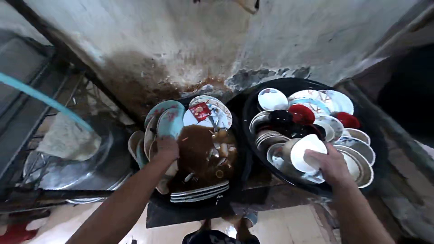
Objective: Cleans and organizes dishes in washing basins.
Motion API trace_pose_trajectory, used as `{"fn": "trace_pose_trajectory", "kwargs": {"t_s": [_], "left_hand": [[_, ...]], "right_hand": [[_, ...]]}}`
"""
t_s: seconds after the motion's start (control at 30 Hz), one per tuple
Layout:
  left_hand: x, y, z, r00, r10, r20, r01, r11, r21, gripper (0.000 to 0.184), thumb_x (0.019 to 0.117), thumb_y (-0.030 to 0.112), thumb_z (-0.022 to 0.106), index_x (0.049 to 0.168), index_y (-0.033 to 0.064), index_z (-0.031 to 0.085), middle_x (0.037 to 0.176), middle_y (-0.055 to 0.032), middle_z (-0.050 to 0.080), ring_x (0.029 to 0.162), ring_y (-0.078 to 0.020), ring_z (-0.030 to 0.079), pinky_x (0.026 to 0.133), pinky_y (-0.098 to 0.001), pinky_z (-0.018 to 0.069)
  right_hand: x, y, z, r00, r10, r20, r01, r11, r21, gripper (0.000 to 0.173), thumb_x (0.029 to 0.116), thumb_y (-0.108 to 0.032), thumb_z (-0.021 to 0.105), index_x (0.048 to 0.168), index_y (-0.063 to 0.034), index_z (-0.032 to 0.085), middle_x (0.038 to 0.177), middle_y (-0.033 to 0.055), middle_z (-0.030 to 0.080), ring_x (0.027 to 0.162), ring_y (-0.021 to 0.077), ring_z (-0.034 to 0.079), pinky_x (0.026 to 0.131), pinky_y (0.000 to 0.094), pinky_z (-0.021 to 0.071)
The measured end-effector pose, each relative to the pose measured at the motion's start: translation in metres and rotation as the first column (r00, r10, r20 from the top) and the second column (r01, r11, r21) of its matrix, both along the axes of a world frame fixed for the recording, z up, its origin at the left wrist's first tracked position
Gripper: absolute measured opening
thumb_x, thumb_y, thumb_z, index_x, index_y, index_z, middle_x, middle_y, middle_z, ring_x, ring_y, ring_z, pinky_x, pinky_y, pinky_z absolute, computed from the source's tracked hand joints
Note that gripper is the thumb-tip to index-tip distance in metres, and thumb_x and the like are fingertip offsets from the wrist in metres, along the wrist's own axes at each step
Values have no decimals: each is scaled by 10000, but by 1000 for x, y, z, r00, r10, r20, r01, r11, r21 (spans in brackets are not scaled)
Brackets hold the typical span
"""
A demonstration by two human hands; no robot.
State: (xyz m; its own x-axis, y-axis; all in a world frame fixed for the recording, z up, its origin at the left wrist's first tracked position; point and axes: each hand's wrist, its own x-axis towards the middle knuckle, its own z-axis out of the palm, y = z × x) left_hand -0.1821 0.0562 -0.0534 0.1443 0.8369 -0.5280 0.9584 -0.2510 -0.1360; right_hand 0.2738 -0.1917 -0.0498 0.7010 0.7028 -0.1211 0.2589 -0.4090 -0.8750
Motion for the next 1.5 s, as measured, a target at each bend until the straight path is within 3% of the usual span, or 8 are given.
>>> {"fn": "trace_pose_trajectory", "kwargs": {"t_s": [0.17, 0.3, 0.43, 0.63, 0.87, 1.13, 1.4, 1.5], "left_hand": [[10, -32, -22, 989, 114, 95, -119, 991, 56, 600, 975, 157, 640, 1468, -99, 414, 1523, -353, 382, 1310, -544, 499, 1011, -637, 495], [11, -39, -23, 993, 34, 115, -33, 999, -14, 584, 926, 148, 701, 1445, -44, 512, 1601, -375, 260, 1443, -576, 321, 1124, -676, 372], [1, -30, -15, 995, -10, -101, 14, 999, 46, 802, 959, 200, 677, 1581, -82, 256, 1533, -425, 336, 1441, -608, 297, 1177, -744, 187], [13, -42, -14, 980, 192, 53, -191, 981, -27, 684, 966, 206, 674, 1501, -107, 384, 1506, -436, 346, 1371, -627, 374, 1037, -729, 410], [-8, -43, -29, 996, 77, 43, -73, 993, -88, 622, 983, 235, 648, 1486, -76, 456, 1499, -397, 417, 1444, -603, 292, 1208, -735, 92], [-16, -34, 6, 865, 394, 309, -342, 916, -211, 1022, 851, 266, 813, 1632, 56, 189, 1363, -326, 576, 1202, -497, 612, 983, -660, 504], [29, -94, -14, 681, -32, 731, 61, 998, -14, 332, 987, 23, 608, 1315, 39, 665, 1374, -218, 614, 1198, -381, 650, 1023, -526, 542], [28, -65, -54, 624, -242, 743, 322, 946, 37, 288, 1023, 89, 592, 1292, 85, 693, 1377, -157, 640, 1306, -328, 595, 1138, -549, 438]], "right_hand": [[-14, 6, 1, 829, 237, 507, -84, 948, -307, 637, 833, -228, 876, 1366, -13, 600, 1436, 375, 456, 1327, 608, 423, 1021, 779, 386], [-63, 9, 7, 767, 179, 616, -114, 983, -143, 605, 869, -291, 830, 1346, 5, 606, 1458, 342, 462, 1364, 574, 413, 1070, 730, 382], [-138, 26, 10, 797, 240, 554, -254, 966, -53, 471, 942, -308, 715, 1272, 22, 647, 1399, 294, 543, 1290, 466, 542, 1044, 618, 483], [-222, 65, -20, 820, 543, 180, -543, 838, -51, 372, 962, -264, 711, 1274, -68, 655, 1307, 145, 617, 1139, 247, 656, 941, 446, 593], [-259, 86, -34, 588, 802, -103, -795, 550, -257, 408, 1020, -377, 623, 1321, -102, 649, 1318, 117, 644, 1235, 227, 616, 1074, 453, 498], [-260, 86, -34, 661, 692, -290, -750, 615, -243, 340, 1041, -339, 604, 1297, -121, 655, 1206, 80, 695, 1102, 184, 676, 985, 424, 551], [-276, 145, -26, 689, 300, -659, -489, 864, -118, 720, 1045, -647, 380, 1490, -83, 446, 1167, 195, 695, 932, 333, 725, 767, 518, 620], [-269, 174, -51, 809, 221, -544, -437, 846, -306, 456, 1051, -287, 585, 1407, -15, 503, 1180, 228, 660, 953, 349, 705, 774, 515, 613]]}}
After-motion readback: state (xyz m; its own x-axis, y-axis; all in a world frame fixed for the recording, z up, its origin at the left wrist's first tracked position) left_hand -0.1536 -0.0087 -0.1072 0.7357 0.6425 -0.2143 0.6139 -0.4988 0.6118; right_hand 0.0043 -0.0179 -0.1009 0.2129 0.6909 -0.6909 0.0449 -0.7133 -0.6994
